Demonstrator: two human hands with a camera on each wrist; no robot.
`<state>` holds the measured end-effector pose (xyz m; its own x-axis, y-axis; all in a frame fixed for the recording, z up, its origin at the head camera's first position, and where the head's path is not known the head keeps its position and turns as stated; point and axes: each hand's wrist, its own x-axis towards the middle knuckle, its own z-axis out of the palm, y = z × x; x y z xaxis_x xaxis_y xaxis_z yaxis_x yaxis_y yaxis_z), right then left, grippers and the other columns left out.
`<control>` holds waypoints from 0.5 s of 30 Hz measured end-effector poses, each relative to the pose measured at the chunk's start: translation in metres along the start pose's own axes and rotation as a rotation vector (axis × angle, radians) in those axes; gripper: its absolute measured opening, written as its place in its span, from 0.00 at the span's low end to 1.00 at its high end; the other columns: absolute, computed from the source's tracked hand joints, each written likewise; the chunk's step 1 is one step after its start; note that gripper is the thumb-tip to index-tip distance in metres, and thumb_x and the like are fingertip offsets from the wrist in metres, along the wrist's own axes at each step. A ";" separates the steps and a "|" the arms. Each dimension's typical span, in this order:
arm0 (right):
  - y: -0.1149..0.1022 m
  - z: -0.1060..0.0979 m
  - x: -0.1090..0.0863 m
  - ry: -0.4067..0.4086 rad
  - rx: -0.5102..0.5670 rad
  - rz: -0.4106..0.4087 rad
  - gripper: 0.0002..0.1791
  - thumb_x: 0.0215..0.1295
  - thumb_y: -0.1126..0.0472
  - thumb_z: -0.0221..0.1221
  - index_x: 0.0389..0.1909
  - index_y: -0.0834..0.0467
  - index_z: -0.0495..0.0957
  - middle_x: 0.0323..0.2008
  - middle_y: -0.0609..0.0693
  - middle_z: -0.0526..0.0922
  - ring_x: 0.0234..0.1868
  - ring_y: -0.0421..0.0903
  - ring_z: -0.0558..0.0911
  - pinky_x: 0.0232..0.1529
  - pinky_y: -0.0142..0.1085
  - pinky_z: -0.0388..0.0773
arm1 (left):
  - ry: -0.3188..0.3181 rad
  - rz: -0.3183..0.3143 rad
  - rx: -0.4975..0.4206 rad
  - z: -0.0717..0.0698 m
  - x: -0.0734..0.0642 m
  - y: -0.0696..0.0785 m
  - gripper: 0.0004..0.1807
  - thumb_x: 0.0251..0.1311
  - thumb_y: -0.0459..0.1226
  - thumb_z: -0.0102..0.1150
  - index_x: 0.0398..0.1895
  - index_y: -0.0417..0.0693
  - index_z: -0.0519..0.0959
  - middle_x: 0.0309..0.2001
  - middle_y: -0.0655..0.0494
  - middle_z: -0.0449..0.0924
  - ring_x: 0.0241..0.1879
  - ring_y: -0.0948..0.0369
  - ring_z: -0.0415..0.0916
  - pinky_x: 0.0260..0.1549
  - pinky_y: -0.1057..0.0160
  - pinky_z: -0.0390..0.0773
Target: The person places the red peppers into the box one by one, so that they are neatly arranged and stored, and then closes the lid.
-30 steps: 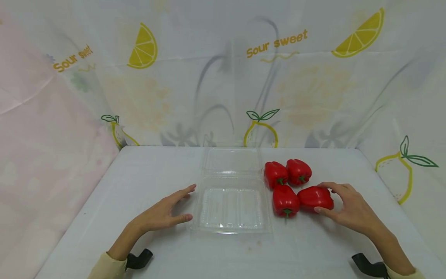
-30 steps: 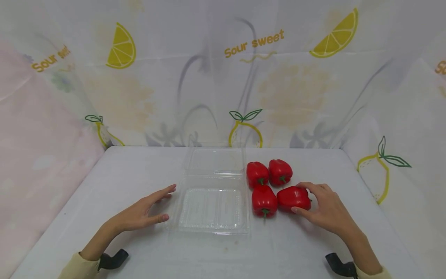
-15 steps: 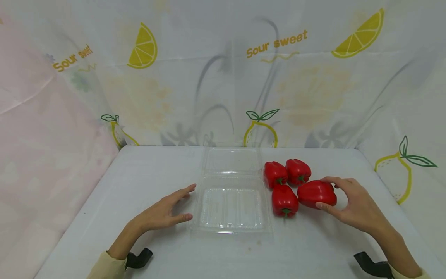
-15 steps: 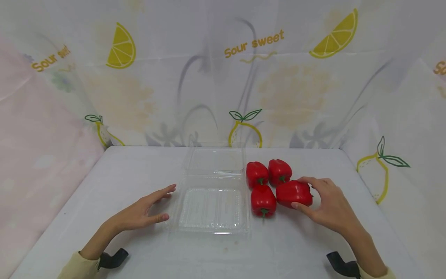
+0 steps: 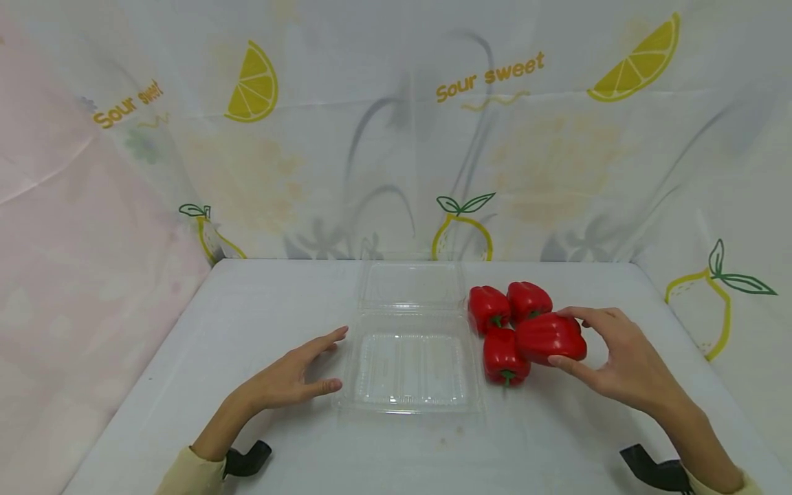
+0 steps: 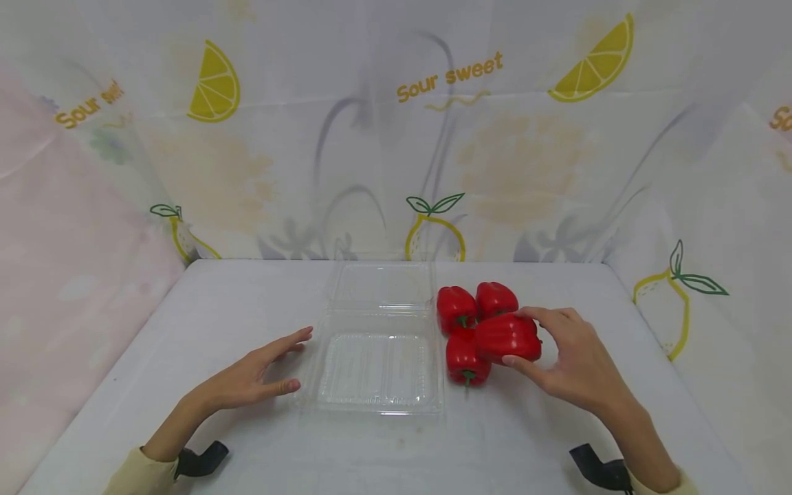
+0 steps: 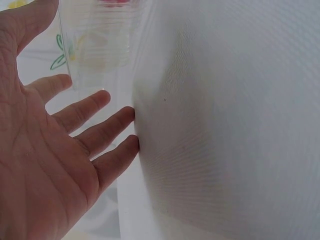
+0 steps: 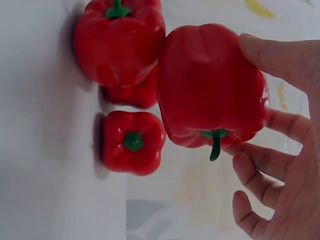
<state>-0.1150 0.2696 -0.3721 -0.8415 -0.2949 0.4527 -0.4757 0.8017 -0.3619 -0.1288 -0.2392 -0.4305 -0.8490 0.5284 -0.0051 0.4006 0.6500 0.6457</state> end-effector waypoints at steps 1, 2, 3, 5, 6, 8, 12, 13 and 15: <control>-0.002 0.001 0.001 0.003 0.005 -0.003 0.40 0.37 0.50 0.80 0.56 0.55 0.78 0.49 0.51 0.82 0.48 0.48 0.74 0.36 0.56 0.79 | 0.000 -0.001 0.001 0.000 0.000 0.000 0.45 0.61 0.53 0.64 0.78 0.57 0.54 0.74 0.59 0.59 0.67 0.54 0.66 0.61 0.38 0.64; -0.004 0.002 0.001 0.005 0.008 -0.005 0.40 0.37 0.50 0.80 0.56 0.54 0.78 0.49 0.51 0.82 0.48 0.48 0.74 0.36 0.56 0.80 | 0.000 -0.001 -0.001 0.000 0.000 0.000 0.45 0.61 0.53 0.64 0.78 0.57 0.54 0.74 0.59 0.59 0.67 0.54 0.66 0.61 0.38 0.64; -0.006 0.004 0.002 0.006 0.011 -0.007 0.40 0.37 0.50 0.80 0.56 0.54 0.78 0.49 0.51 0.82 0.48 0.47 0.74 0.36 0.55 0.80 | 0.001 -0.001 -0.001 0.000 -0.001 0.000 0.45 0.61 0.53 0.64 0.78 0.57 0.54 0.74 0.58 0.59 0.67 0.54 0.66 0.61 0.38 0.64; -0.009 0.006 0.005 0.009 0.021 -0.013 0.40 0.36 0.50 0.81 0.56 0.54 0.78 0.49 0.50 0.82 0.48 0.46 0.74 0.36 0.54 0.80 | 0.002 -0.001 0.001 0.000 -0.001 0.000 0.45 0.61 0.53 0.64 0.78 0.58 0.54 0.74 0.58 0.59 0.67 0.54 0.66 0.61 0.38 0.64; -0.011 0.008 0.006 0.010 0.024 -0.020 0.41 0.37 0.50 0.81 0.56 0.53 0.78 0.49 0.50 0.82 0.48 0.47 0.74 0.36 0.54 0.80 | 0.003 0.000 0.006 0.000 -0.001 -0.001 0.45 0.61 0.53 0.64 0.78 0.57 0.54 0.74 0.58 0.59 0.66 0.53 0.66 0.60 0.38 0.65; -0.014 0.011 0.008 0.012 0.036 -0.029 0.40 0.37 0.50 0.80 0.56 0.53 0.78 0.49 0.49 0.82 0.49 0.46 0.74 0.37 0.53 0.80 | 0.003 -0.002 0.006 -0.001 -0.001 -0.001 0.45 0.61 0.53 0.64 0.78 0.58 0.54 0.74 0.59 0.59 0.67 0.54 0.66 0.61 0.38 0.65; -0.021 0.018 0.010 0.023 0.058 -0.034 0.38 0.39 0.51 0.80 0.56 0.51 0.78 0.47 0.47 0.82 0.47 0.45 0.74 0.37 0.51 0.80 | -0.002 -0.006 0.005 -0.001 -0.001 -0.001 0.46 0.61 0.55 0.63 0.78 0.58 0.54 0.74 0.61 0.58 0.67 0.54 0.66 0.61 0.38 0.64; -0.023 0.019 0.010 0.025 0.063 -0.030 0.38 0.39 0.50 0.80 0.56 0.51 0.78 0.47 0.47 0.82 0.47 0.44 0.75 0.36 0.50 0.80 | -0.004 -0.009 0.002 -0.001 0.000 0.000 0.46 0.61 0.55 0.63 0.78 0.59 0.54 0.74 0.62 0.58 0.67 0.55 0.66 0.61 0.38 0.64; -0.027 0.022 0.010 0.027 0.069 -0.024 0.38 0.39 0.50 0.79 0.56 0.51 0.78 0.46 0.47 0.82 0.46 0.44 0.75 0.35 0.49 0.81 | -0.006 -0.010 0.004 -0.001 0.000 0.000 0.46 0.61 0.55 0.63 0.78 0.59 0.54 0.74 0.62 0.58 0.67 0.55 0.65 0.61 0.39 0.64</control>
<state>-0.1162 0.2331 -0.3756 -0.8228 -0.2984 0.4837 -0.5129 0.7565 -0.4058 -0.1292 -0.2395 -0.4299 -0.8509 0.5251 -0.0159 0.3936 0.6573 0.6426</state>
